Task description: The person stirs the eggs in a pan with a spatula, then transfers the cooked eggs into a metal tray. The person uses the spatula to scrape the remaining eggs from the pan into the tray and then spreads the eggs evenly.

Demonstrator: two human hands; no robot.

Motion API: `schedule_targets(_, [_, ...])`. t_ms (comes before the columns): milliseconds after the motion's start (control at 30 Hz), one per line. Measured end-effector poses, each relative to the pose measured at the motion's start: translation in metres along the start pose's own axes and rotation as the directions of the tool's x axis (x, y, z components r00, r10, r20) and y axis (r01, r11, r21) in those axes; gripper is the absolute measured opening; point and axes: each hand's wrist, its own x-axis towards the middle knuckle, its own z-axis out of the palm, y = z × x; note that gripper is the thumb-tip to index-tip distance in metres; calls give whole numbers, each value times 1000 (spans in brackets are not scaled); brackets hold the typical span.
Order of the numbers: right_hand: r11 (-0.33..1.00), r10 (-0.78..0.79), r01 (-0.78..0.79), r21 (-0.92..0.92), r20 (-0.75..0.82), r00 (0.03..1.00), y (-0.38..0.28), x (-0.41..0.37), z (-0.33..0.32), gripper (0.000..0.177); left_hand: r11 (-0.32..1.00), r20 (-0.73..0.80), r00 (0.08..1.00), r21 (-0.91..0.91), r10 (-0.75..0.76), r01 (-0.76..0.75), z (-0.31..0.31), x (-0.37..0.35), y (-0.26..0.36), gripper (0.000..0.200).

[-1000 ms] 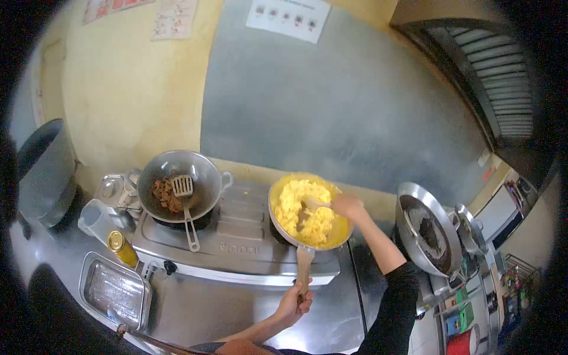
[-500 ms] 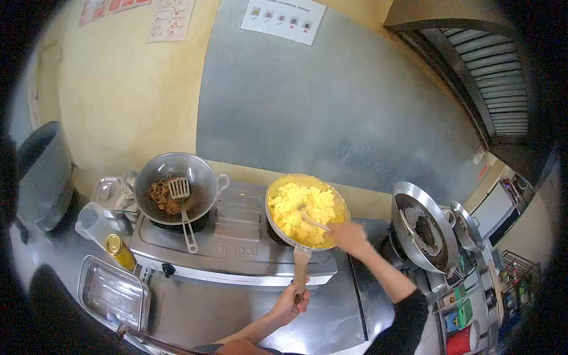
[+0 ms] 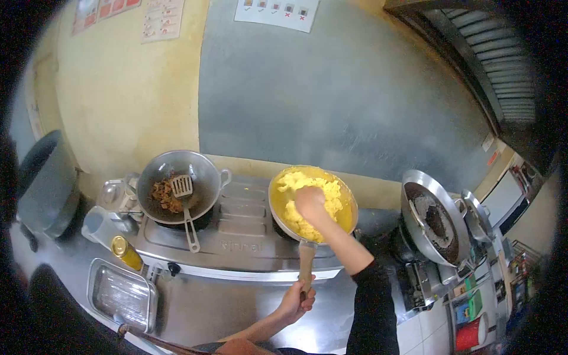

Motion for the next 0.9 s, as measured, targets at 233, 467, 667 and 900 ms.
schedule_targets(233, [972, 44, -135, 192, 419, 907, 115, -24, -58, 28, 998, 6, 998, -2, 69, -69, 0, 0, 3, 37])
schedule_targets(467, [945, 101, -137, 296, 134, 986, 113, -36, 81, 30, 999, 34, 999, 5, 43, -43, -8, 1, 0, 38])
schedule_targets(667, [981, -25, -27, 193, 264, 964, 104, -109, -53, 28, 1000, 73, 997, -10, 1, 0, -7, 0, -1, 39])
schedule_targets(900, [965, 222, -232, 118, 92, 971, 156, -38, 47, 27, 998, 85, 995, -19, -57, 59, -6, 0, 5, 38])
